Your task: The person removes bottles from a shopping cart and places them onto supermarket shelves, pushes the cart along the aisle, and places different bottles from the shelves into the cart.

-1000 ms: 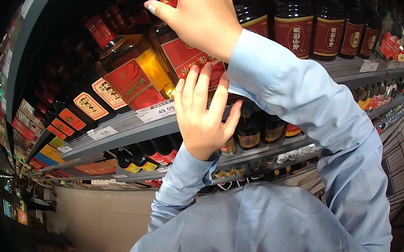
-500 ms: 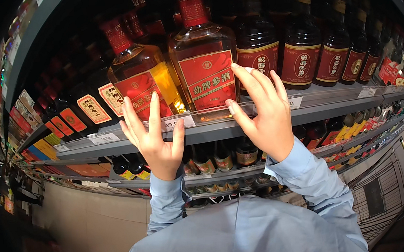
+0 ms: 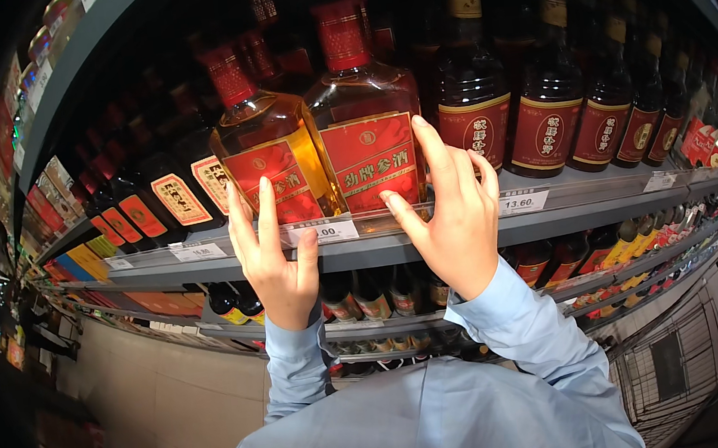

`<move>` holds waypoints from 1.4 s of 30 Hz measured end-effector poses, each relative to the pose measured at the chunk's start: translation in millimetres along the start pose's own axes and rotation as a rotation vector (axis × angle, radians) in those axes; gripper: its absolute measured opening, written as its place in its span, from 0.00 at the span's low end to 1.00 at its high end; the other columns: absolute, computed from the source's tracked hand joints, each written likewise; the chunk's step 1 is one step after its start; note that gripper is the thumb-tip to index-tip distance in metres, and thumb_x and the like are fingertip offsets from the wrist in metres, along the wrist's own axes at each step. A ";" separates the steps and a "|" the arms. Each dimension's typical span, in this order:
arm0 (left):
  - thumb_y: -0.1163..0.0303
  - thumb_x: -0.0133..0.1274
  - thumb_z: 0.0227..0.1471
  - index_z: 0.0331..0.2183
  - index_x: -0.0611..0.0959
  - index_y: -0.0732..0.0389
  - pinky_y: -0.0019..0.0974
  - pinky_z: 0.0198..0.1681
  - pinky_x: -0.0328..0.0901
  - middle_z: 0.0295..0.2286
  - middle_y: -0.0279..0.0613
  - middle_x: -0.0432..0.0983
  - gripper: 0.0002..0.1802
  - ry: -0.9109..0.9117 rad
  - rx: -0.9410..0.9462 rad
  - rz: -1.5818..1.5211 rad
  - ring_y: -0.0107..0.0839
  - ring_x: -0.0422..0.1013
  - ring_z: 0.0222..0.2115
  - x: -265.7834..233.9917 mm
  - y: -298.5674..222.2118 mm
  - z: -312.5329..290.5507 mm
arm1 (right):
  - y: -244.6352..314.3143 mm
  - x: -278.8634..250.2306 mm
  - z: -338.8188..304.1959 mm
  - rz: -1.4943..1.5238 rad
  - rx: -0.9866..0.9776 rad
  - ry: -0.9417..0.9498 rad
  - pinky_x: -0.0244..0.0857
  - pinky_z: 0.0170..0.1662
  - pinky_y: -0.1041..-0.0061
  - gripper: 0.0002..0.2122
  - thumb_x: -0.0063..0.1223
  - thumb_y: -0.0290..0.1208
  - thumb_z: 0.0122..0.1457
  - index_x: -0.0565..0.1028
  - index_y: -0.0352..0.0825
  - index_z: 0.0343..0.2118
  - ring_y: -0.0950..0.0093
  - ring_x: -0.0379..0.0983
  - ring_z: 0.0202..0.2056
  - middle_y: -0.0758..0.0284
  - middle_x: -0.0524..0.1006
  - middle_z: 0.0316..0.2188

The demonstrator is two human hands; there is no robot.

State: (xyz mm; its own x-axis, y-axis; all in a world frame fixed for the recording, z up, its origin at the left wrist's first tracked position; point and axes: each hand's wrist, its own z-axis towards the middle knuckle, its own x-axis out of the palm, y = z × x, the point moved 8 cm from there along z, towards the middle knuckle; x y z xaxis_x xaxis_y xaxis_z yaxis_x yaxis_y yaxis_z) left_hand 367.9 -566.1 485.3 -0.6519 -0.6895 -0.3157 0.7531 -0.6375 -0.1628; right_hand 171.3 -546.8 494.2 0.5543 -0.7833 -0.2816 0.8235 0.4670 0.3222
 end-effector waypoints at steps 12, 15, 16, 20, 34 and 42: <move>0.42 0.36 0.51 0.52 0.64 0.67 0.51 0.51 0.51 0.49 0.59 0.60 0.40 0.006 0.094 0.018 0.53 0.59 0.49 -2.3 6.0 3.5 | 1.8 0.3 -4.4 -0.105 -0.085 0.072 0.45 0.56 0.56 0.34 0.55 0.33 0.47 0.53 0.32 0.57 0.65 0.68 0.45 0.58 0.66 0.49; 0.41 0.35 0.51 0.51 0.65 0.67 0.50 0.50 0.52 0.49 0.59 0.60 0.40 -0.006 0.101 0.004 0.54 0.60 0.47 -1.4 7.4 4.5 | 3.5 5.3 -5.1 -0.066 -0.067 0.070 0.46 0.56 0.57 0.34 0.54 0.30 0.48 0.52 0.29 0.57 0.64 0.70 0.43 0.57 0.69 0.46; 0.41 0.35 0.51 0.51 0.65 0.67 0.50 0.50 0.52 0.49 0.59 0.60 0.40 -0.014 0.099 -0.004 0.54 0.60 0.47 -2.9 8.3 4.2 | 4.0 5.3 -5.0 -0.069 -0.074 0.067 0.47 0.56 0.58 0.34 0.54 0.30 0.48 0.51 0.28 0.57 0.64 0.70 0.43 0.57 0.70 0.46; 0.42 0.35 0.51 0.51 0.65 0.67 0.48 0.50 0.52 0.48 0.60 0.61 0.39 0.006 0.104 -0.007 0.53 0.60 0.46 -2.8 10.0 4.4 | 4.1 5.1 -5.2 -0.063 -0.083 0.053 0.47 0.56 0.58 0.34 0.53 0.30 0.48 0.51 0.28 0.57 0.64 0.71 0.41 0.56 0.71 0.44; 0.47 0.42 0.49 0.49 0.67 0.66 0.52 0.52 0.48 0.50 0.59 0.56 0.35 -0.146 0.052 -0.163 0.55 0.56 0.50 -12.8 6.9 -20.0 | -8.2 -46.4 -19.3 0.077 -0.004 -0.073 0.46 0.56 0.56 0.28 0.52 0.27 0.48 0.58 0.30 0.54 0.66 0.67 0.48 0.58 0.70 0.46; 0.45 0.50 0.41 0.48 0.72 0.56 0.55 0.56 0.37 0.51 0.52 0.58 0.35 0.183 0.144 0.136 0.51 0.51 0.54 33.0 -36.2 -28.2 | 17.0 -13.5 -31.0 -0.274 -0.215 0.172 0.42 0.55 0.50 0.19 0.53 0.42 0.48 0.72 0.52 0.46 0.54 0.48 0.56 0.59 0.57 0.55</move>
State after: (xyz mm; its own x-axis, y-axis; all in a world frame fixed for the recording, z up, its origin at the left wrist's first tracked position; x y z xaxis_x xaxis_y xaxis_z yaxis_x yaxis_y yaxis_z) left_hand 321.7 -556.1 454.5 -0.5089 -0.7065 -0.4918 0.8035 -0.5949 0.0233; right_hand 181.6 -515.5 475.5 0.3070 -0.8192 -0.4844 0.9404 0.3393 0.0222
